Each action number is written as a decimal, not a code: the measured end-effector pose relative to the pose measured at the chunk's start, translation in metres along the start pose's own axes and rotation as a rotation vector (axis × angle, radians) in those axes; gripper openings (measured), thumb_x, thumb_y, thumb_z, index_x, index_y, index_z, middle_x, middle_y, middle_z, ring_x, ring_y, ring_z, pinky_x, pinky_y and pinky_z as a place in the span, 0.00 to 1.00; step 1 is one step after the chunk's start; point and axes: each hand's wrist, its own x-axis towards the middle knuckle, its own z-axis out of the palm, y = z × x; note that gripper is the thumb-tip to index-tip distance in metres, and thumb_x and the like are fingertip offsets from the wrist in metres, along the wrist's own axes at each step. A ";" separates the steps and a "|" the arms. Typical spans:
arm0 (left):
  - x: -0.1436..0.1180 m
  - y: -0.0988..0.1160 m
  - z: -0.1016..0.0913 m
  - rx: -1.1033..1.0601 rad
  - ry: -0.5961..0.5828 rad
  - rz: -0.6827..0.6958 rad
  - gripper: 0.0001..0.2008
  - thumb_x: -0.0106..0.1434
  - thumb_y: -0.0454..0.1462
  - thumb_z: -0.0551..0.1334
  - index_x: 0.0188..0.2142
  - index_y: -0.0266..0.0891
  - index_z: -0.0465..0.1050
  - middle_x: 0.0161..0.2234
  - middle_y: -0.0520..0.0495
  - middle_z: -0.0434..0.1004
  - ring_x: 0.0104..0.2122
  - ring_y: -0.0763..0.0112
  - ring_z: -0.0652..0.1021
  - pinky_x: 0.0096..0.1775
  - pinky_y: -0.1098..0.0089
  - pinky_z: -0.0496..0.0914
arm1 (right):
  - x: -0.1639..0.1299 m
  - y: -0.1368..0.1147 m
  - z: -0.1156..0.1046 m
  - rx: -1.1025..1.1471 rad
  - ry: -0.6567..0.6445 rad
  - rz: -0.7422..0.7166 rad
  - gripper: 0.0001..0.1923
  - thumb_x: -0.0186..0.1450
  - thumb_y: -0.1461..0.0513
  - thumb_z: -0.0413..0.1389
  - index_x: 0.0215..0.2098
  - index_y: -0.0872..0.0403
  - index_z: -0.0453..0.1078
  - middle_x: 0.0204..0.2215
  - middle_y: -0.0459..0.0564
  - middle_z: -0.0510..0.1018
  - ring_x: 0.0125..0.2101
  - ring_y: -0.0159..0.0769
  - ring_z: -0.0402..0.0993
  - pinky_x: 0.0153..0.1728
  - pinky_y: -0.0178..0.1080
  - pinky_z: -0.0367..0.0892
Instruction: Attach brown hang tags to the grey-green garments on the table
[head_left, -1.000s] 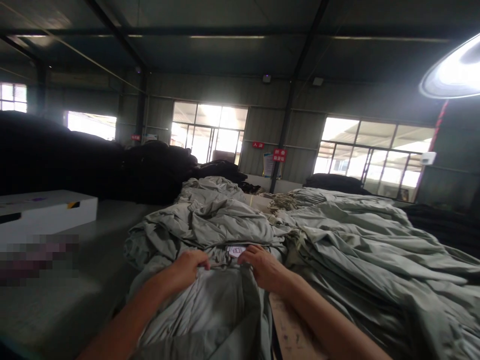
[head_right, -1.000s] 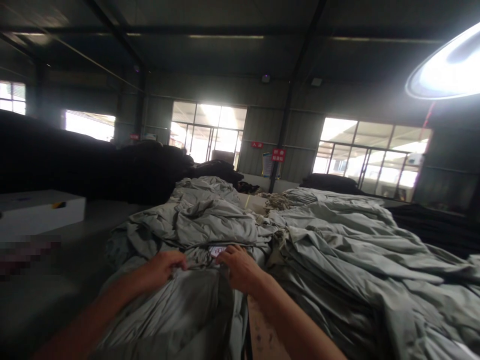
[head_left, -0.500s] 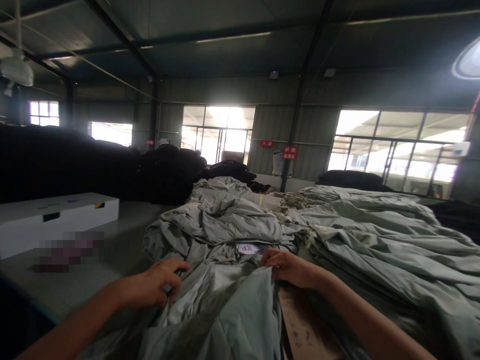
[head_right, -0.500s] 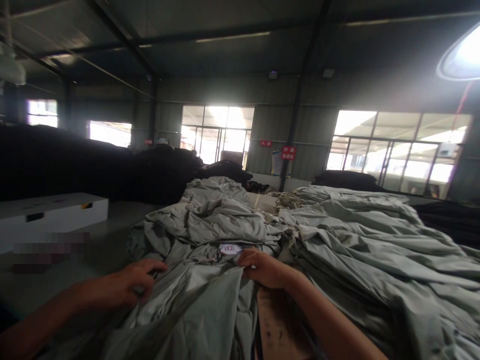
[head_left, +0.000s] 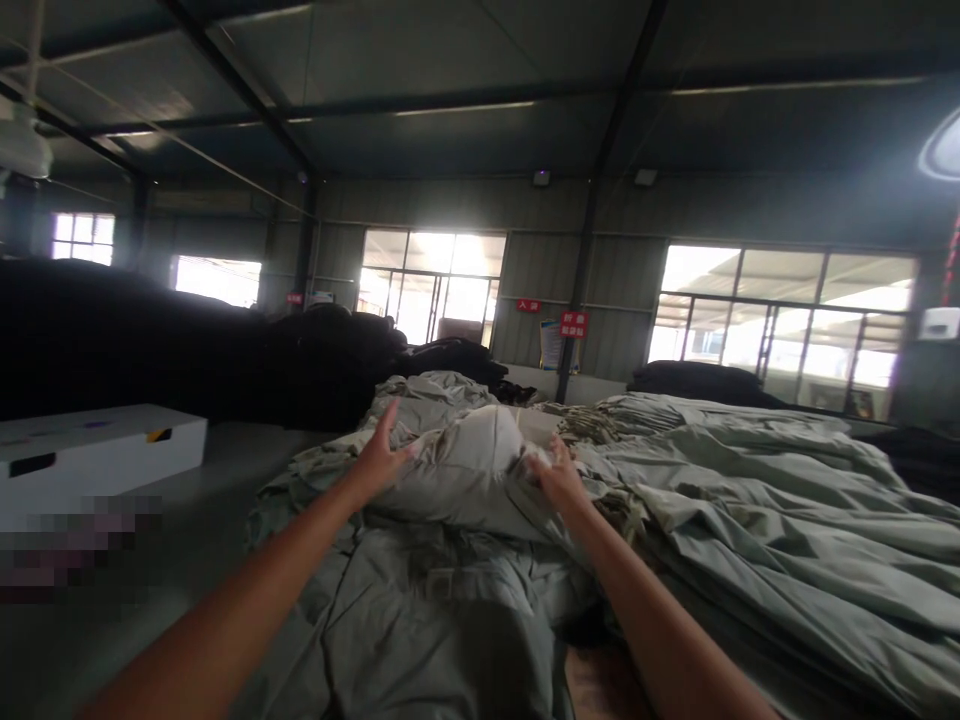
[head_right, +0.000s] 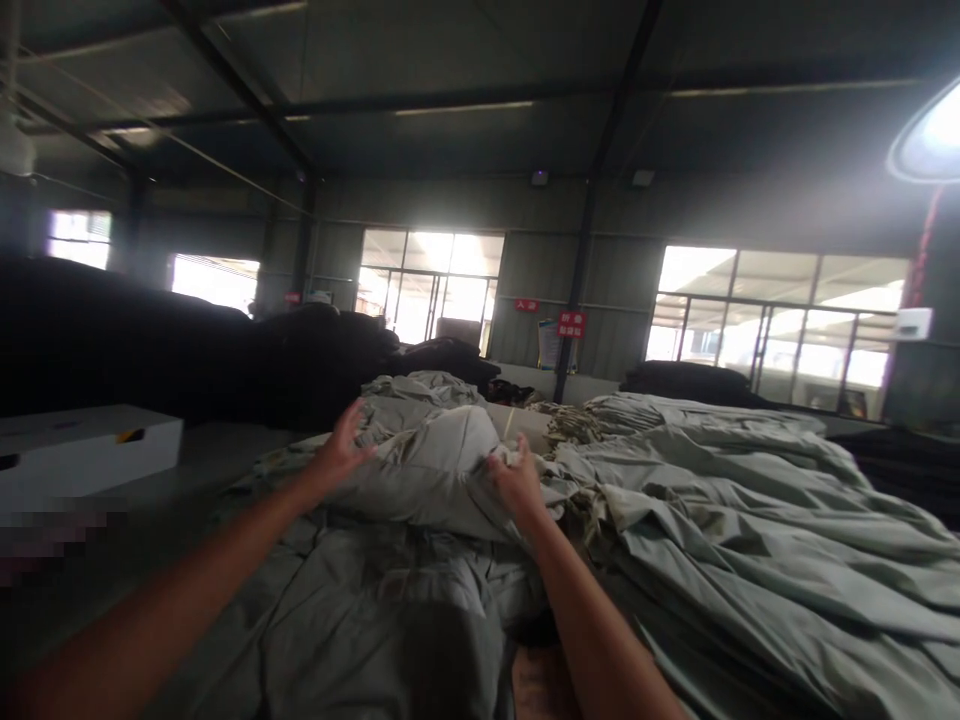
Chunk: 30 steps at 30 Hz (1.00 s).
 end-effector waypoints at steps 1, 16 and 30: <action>-0.009 -0.004 0.003 0.229 -0.156 0.080 0.33 0.54 0.35 0.62 0.59 0.48 0.56 0.63 0.43 0.50 0.62 0.56 0.51 0.59 0.50 0.47 | -0.008 0.003 0.007 -0.070 0.005 -0.013 0.30 0.58 0.59 0.53 0.58 0.57 0.57 0.60 0.59 0.55 0.62 0.52 0.40 0.58 0.57 0.41; 0.000 -0.077 0.045 0.898 -0.475 0.004 0.24 0.63 0.46 0.48 0.59 0.62 0.48 0.65 0.53 0.46 0.62 0.41 0.45 0.51 0.30 0.37 | 0.019 0.049 0.045 -1.032 -0.131 0.045 0.23 0.66 0.51 0.41 0.60 0.35 0.51 0.63 0.44 0.53 0.61 0.61 0.41 0.50 0.71 0.38; -0.074 -0.017 0.034 0.754 -0.747 0.147 0.14 0.48 0.30 0.56 0.36 0.42 0.68 0.35 0.51 0.72 0.38 0.68 0.72 0.40 0.70 0.65 | -0.053 0.002 0.037 -0.832 -0.291 -0.359 0.11 0.56 0.63 0.54 0.39 0.53 0.70 0.39 0.50 0.75 0.46 0.42 0.64 0.47 0.39 0.57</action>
